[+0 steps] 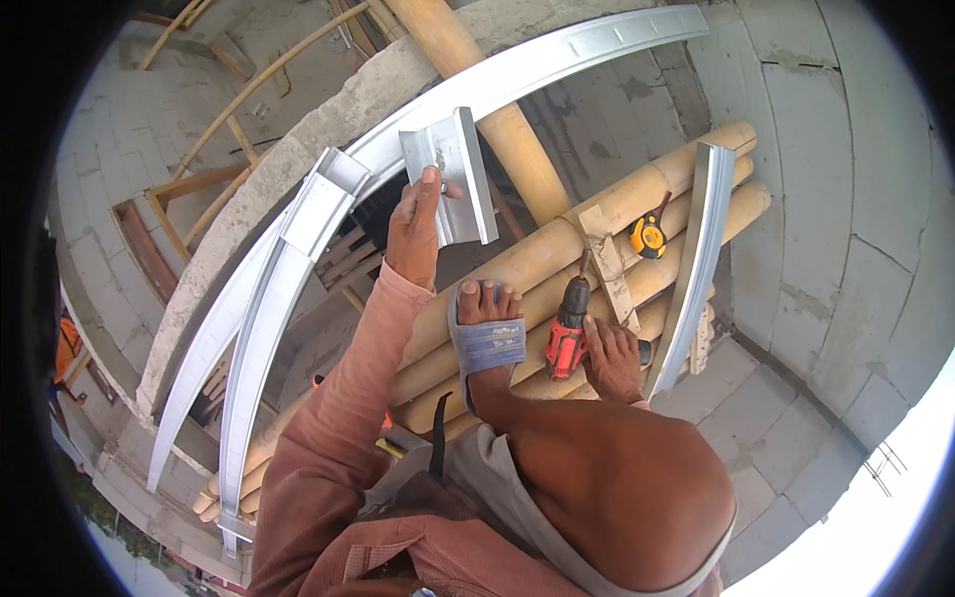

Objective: The person measures a metal stud using a tape measure, marks a line with a pen, and attaches it to a curved concrete structure using a power drill and screws while sitting on a bamboo scaffold.

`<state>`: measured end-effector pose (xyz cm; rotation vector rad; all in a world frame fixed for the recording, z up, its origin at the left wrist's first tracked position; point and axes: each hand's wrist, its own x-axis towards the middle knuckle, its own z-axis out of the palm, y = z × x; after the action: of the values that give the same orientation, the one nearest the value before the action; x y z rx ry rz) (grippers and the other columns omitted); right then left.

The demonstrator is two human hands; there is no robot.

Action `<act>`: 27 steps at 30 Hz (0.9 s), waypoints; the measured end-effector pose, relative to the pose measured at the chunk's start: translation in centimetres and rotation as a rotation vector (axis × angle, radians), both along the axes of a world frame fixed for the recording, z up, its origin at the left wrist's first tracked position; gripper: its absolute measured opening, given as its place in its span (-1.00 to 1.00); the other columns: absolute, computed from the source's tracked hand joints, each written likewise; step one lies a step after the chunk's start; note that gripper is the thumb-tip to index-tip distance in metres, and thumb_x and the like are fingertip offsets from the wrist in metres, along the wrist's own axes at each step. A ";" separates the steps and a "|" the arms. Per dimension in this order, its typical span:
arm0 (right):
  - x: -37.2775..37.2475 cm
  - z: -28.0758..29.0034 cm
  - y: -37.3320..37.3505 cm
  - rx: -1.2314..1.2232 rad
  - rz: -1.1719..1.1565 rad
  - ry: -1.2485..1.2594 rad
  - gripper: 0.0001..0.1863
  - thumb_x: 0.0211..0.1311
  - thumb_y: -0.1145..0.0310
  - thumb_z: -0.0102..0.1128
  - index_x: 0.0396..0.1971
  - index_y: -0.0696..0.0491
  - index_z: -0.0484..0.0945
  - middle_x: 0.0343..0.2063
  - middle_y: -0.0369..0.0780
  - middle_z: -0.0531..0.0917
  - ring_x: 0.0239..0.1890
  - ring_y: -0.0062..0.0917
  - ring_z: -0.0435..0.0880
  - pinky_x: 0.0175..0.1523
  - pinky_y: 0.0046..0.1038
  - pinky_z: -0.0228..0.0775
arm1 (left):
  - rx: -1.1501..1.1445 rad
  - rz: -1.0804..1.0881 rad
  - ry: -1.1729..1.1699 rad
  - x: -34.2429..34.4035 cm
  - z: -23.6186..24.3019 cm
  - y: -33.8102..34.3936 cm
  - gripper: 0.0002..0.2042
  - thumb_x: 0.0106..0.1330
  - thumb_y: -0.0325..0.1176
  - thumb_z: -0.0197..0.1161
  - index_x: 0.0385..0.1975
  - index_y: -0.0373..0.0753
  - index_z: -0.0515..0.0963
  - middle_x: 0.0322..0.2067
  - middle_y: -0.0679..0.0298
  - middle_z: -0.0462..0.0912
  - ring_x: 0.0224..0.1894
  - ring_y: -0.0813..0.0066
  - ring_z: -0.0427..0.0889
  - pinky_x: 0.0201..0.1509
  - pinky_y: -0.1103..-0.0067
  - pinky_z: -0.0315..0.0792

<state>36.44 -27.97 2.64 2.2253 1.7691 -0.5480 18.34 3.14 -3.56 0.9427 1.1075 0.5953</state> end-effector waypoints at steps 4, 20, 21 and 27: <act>-0.4 -0.3 0.0 0.000 -0.023 0.013 -0.28 0.35 0.32 0.26 0.49 0.04 0.25 0.28 -0.03 0.50 0.24 -0.01 0.49 0.31 -0.04 0.34 | -0.052 0.051 -0.041 0.1 -1.1 -0.1 -0.39 0.58 0.22 -0.03 -0.32 -0.30 0.60 -0.02 0.22 0.47 0.09 0.41 0.37 0.33 0.49 0.15; 0.3 6.9 11.0 0.127 -0.192 0.216 -0.31 0.37 0.32 0.31 0.43 0.17 0.27 0.08 0.02 0.54 0.19 -0.05 0.52 0.34 -0.12 0.32 | -0.268 0.170 -0.314 -0.9 -1.2 -1.8 -0.45 0.62 0.18 -0.10 -0.38 -0.21 0.50 -0.25 0.36 0.48 -0.13 0.55 0.33 0.09 0.57 0.22; 0.3 6.6 12.7 0.191 -0.259 0.328 -0.31 0.41 0.27 0.29 0.44 0.15 0.26 0.10 0.01 0.55 0.21 -0.10 0.52 0.37 -0.13 0.31 | -0.256 0.172 -0.299 -1.2 -0.8 -1.9 -0.46 0.63 0.15 -0.10 -0.38 -0.21 0.50 -0.24 0.35 0.46 -0.13 0.54 0.33 0.09 0.57 0.22; -3.3 4.4 21.5 0.226 -0.422 0.912 -0.33 0.51 0.16 0.18 0.48 0.14 0.24 0.21 -0.03 0.53 0.28 -0.24 0.50 0.44 -0.21 0.26 | 0.019 0.053 -0.112 -2.1 1.8 -1.8 -0.46 0.65 0.10 -0.13 -0.37 -0.25 0.51 -0.22 0.27 0.38 -0.11 0.47 0.34 0.09 0.54 0.23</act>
<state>33.11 -6.43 7.02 2.7668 1.7269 -1.7564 16.28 1.32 -1.76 0.8883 1.0308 0.6949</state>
